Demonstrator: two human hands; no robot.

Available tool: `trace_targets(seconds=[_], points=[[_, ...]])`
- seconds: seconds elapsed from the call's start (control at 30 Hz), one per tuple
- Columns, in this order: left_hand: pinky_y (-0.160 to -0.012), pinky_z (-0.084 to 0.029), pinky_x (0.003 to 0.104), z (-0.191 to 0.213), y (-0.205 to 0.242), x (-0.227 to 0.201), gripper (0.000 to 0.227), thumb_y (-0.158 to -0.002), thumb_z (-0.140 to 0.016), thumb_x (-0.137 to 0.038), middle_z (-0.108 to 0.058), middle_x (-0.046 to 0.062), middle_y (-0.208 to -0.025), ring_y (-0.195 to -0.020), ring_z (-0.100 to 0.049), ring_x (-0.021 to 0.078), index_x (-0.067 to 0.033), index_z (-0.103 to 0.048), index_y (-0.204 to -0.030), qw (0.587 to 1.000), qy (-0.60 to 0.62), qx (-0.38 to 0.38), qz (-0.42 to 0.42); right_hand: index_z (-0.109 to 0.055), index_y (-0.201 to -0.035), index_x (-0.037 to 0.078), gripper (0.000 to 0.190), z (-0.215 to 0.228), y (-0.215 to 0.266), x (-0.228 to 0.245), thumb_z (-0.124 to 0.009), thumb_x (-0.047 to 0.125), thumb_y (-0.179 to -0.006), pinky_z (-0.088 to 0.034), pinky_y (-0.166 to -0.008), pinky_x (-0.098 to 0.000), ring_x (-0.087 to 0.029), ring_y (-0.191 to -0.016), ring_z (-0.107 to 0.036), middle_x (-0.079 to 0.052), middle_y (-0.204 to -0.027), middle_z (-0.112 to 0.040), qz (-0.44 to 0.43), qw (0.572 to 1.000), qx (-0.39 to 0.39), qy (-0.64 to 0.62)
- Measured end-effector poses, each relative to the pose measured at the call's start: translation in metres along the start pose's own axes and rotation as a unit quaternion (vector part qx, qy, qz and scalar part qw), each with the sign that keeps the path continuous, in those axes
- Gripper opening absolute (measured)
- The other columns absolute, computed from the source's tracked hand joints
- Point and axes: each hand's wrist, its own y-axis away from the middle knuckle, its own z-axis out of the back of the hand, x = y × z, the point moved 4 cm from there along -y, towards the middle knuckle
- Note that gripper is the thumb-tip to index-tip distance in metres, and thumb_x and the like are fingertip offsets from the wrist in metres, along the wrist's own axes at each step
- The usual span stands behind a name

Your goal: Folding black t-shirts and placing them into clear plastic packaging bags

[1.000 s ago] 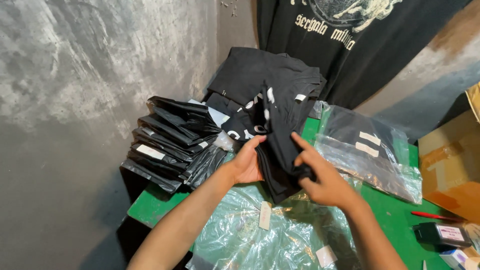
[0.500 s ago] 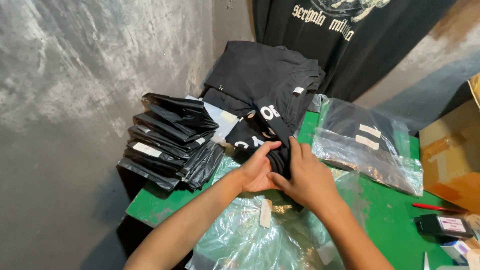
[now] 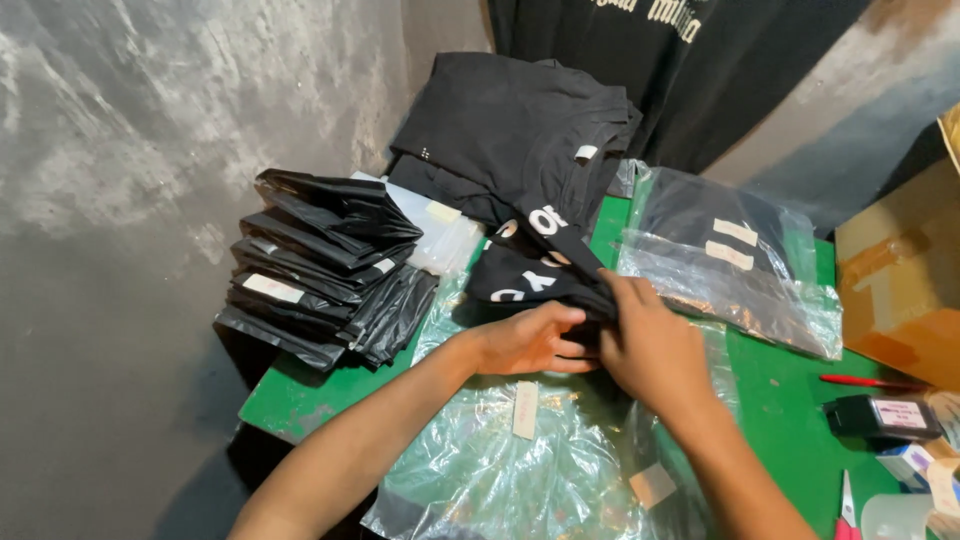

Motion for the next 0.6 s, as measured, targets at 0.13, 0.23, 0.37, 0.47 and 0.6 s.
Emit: trace_targets(seconds=[0.13, 0.23, 0.37, 0.47, 0.6], points=[[-0.108, -0.046, 0.054, -0.052, 0.026, -0.041, 0.068, -0.088, -0.059, -0.053, -0.071, 0.029, -0.119, -0.123, -0.062, 0.0432, 0.0063, -0.07, -0.119, 0.84, -0.536, -0.071, 0.05, -0.063, -0.136, 0.017, 0.053, 0.014, 0.001, -0.053, -0.056, 0.012, -0.084, -0.05, -0.093, -0.0664, -0.054, -0.114, -0.062, -0.023, -0.12, -0.07, -0.025, 0.972, -0.035, -0.232], [-0.094, -0.054, 0.039, -0.023, 0.006, -0.023, 0.057, -0.094, -0.056, -0.03, -0.065, 0.014, -0.129, -0.11, -0.069, 0.0264, -0.0112, -0.049, -0.148, 0.731, -0.668, -0.087, -0.109, -0.069, -0.117, 0.009, 0.024, -0.011, 0.014, -0.123, -0.059, 0.014, -0.096, -0.041, -0.097, -0.0285, -0.013, -0.106, -0.055, 0.0, -0.113, -0.067, -0.049, 0.911, -0.049, -0.406], [-0.112, -0.035, 0.047, -0.029, 0.01, -0.005, 0.056, -0.099, -0.05, -0.033, -0.048, 0.014, -0.148, -0.139, -0.044, 0.0329, -0.0132, -0.046, -0.151, 0.706, -0.705, -0.039, -0.059, -0.066, -0.123, 0.007, 0.03, -0.03, 0.046, -0.157, -0.067, 0.022, -0.097, -0.047, -0.074, -0.03, -0.018, -0.09, -0.063, -0.008, -0.109, -0.07, -0.26, 0.764, -0.036, -0.589], [-0.112, -0.033, 0.053, -0.027, 0.001, 0.01, 0.057, -0.098, -0.053, -0.038, -0.045, 0.017, -0.15, -0.14, -0.039, 0.0364, -0.0069, -0.052, -0.146, 0.643, -0.76, -0.013, -0.097, -0.056, -0.143, 0.005, 0.054, -0.024, 0.062, -0.159, -0.06, 0.026, -0.094, -0.051, -0.099, -0.0381, -0.024, -0.113, -0.063, -0.013, -0.135, -0.065, -0.328, 0.671, -0.029, -0.664], [-0.106, -0.037, 0.059, -0.025, -0.015, 0.005, 0.049, -0.099, -0.053, -0.032, -0.051, 0.022, -0.142, -0.13, -0.048, 0.0418, -0.0049, -0.057, -0.14, 0.569, -0.801, -0.067, -0.174, -0.054, -0.149, 0.021, 0.061, -0.02, 0.062, -0.174, -0.063, 0.025, -0.089, -0.052, -0.097, -0.0373, -0.021, -0.114, -0.063, -0.006, -0.136, -0.065, -0.339, 0.642, -0.04, -0.687]])
